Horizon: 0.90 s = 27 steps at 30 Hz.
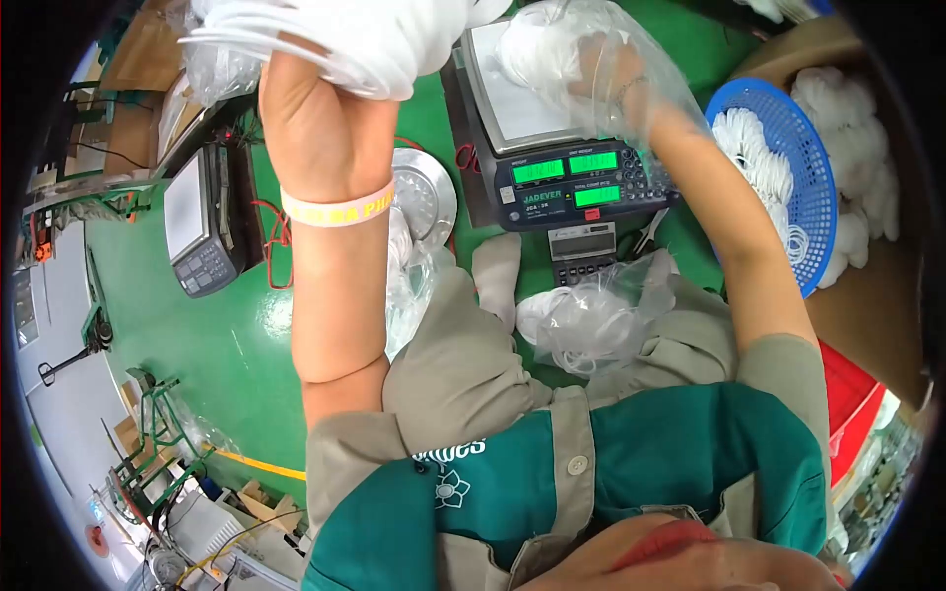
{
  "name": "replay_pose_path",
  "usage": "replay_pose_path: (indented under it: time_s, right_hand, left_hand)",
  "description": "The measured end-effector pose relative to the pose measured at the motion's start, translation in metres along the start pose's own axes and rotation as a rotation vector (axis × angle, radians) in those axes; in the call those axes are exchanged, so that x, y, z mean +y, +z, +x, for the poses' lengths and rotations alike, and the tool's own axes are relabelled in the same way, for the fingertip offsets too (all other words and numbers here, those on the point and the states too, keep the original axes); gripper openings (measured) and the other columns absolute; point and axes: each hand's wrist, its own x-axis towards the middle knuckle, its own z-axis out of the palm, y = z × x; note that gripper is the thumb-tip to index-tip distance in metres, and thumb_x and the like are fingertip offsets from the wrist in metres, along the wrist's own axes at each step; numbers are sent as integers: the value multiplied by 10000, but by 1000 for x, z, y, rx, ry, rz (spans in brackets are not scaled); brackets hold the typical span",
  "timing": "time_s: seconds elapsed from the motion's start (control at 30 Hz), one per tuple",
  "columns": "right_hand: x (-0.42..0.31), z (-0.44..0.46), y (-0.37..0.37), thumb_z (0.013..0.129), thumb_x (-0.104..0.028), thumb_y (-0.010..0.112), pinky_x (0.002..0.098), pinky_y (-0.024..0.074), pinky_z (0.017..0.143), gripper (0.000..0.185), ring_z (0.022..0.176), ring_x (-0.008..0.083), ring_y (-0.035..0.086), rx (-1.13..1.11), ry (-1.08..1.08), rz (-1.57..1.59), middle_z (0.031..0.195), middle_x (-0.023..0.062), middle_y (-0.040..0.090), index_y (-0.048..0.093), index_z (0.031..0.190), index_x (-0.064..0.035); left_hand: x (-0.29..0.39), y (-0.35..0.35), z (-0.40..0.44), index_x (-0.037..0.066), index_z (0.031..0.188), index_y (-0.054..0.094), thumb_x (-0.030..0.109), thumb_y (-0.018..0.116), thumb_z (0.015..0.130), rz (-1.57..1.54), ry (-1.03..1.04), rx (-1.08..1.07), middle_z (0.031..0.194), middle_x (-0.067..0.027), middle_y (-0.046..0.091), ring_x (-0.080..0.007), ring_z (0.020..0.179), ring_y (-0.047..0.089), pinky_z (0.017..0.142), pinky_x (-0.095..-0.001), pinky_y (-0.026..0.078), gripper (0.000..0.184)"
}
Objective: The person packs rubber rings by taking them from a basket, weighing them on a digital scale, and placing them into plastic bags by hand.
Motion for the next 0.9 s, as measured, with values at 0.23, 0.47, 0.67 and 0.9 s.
replay_pose_path:
  time_s: [0.23, 0.47, 0.67, 0.9]
  right_hand:
    - [15, -2, -21, 730, -303, 630, 342, 457, 606, 299, 683, 232, 590, 107, 70, 374, 791, 96, 628, 609, 875, -42]
    - [73, 13, -65, 831, -253, 519, 362, 404, 848, 365, 1025, 310, 504, -7, 60, 667, 1122, 179, 538, 506, 1109, -18]
    - [62, -38, -163, 769, -73, 534, 299, 444, 758, 266, 841, 230, 581, 164, 150, 677, 921, 175, 614, 567, 1019, 9]
    - [78, -81, -220, 817, -21, 500, 213, 463, 678, 193, 748, 89, 572, 625, 51, 1520, 871, 48, 613, 560, 994, 26]
  left_hand:
    - [-2, -1, -5, 8, 1184, 459, 170, 447, 889, 8, 28, 25, 1171, -102, 523, -237, 1078, 493, 933, -389, 388, 336]
    - [-12, 6, -3, 8, 1174, 472, 162, 474, 875, 11, 21, 62, 1168, -101, 528, -242, 1070, 505, 932, -389, 397, 336]
    - [-24, 17, -5, 10, 1189, 458, 184, 472, 880, 73, 3, 90, 1168, -112, 526, -252, 1068, 507, 922, -395, 408, 354]
    - [-54, 49, -8, -13, 1191, 448, 157, 523, 849, 27, -95, -40, 1134, -115, 547, -247, 1018, 545, 877, -376, 448, 390]
